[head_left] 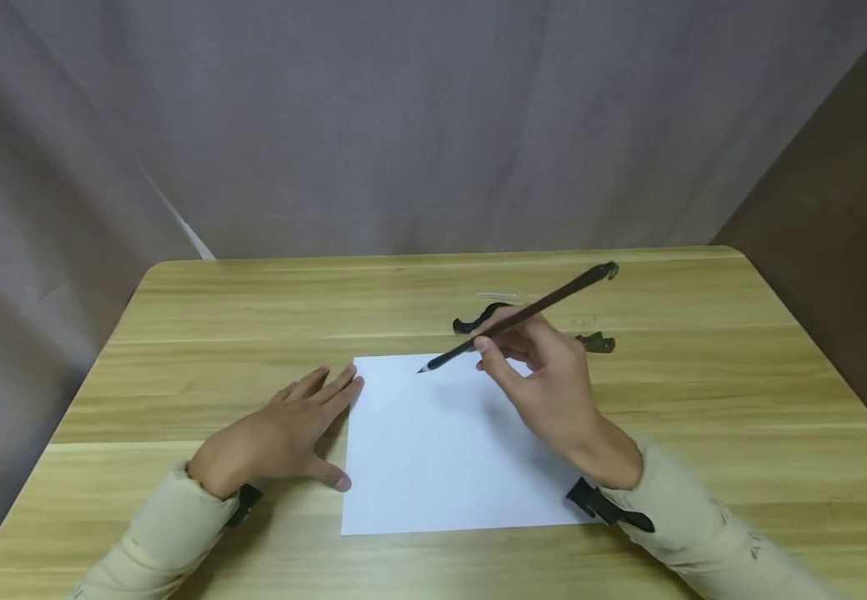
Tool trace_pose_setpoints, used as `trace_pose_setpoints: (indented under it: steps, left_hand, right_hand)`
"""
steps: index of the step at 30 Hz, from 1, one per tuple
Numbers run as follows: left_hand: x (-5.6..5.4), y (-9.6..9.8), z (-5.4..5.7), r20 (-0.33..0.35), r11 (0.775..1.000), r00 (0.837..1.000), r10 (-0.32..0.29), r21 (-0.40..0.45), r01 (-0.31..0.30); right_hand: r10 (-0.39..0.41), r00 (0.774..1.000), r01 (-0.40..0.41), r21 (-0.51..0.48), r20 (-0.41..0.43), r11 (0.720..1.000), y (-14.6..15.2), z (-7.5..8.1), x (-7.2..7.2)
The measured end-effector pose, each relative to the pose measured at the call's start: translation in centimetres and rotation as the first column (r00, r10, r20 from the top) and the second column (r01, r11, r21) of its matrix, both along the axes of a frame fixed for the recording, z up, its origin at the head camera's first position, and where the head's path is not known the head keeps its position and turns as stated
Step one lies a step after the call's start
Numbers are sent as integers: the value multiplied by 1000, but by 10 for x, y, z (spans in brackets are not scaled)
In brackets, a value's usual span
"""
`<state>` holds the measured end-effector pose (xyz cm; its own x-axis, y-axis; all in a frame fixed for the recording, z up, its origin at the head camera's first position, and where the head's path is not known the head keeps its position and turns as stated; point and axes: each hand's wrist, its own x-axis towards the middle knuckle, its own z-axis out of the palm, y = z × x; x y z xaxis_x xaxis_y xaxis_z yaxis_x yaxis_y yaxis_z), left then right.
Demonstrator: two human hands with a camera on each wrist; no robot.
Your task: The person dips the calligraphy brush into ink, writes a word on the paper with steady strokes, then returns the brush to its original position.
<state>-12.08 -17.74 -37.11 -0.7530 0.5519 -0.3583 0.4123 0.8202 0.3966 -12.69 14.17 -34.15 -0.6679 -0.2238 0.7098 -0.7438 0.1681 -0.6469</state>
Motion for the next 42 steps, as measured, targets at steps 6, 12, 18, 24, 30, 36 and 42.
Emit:
trace_pose_setpoints:
  steps: [6,12,18,24,30,36,42]
  left_hand:
    - [5,-4,-5,28,1000,999,17,3,-17]
    - [7,-4,-7,10,1000,1000,13,14,-13]
    - [6,-3,-4,0,1000,1000,7,8,-7]
    - [7,-3,-3,4,1000,1000,17,0,-17]
    - [8,-3,-3,4,1000,1000,22,-6,-22]
    - [6,0,-3,8,1000,1000,19,-15,-19]
    - [4,2,-3,-2,1000,1000,13,-27,-13]
  right_hand:
    - [-7,1000,7,46,1,999,-17,-19,6]
    - [-34,998,27,128,59,991,-23,-30,9]
    - [-30,994,15,143,107,990,-26,-34,9]
    - [-26,993,9,138,118,990,-27,-35,8]
    - [-21,988,-2,146,155,989,-27,-34,8]
    - [-22,977,-15,168,214,986,-26,-32,12]
    - [26,970,-66,159,243,985,-25,-28,18]
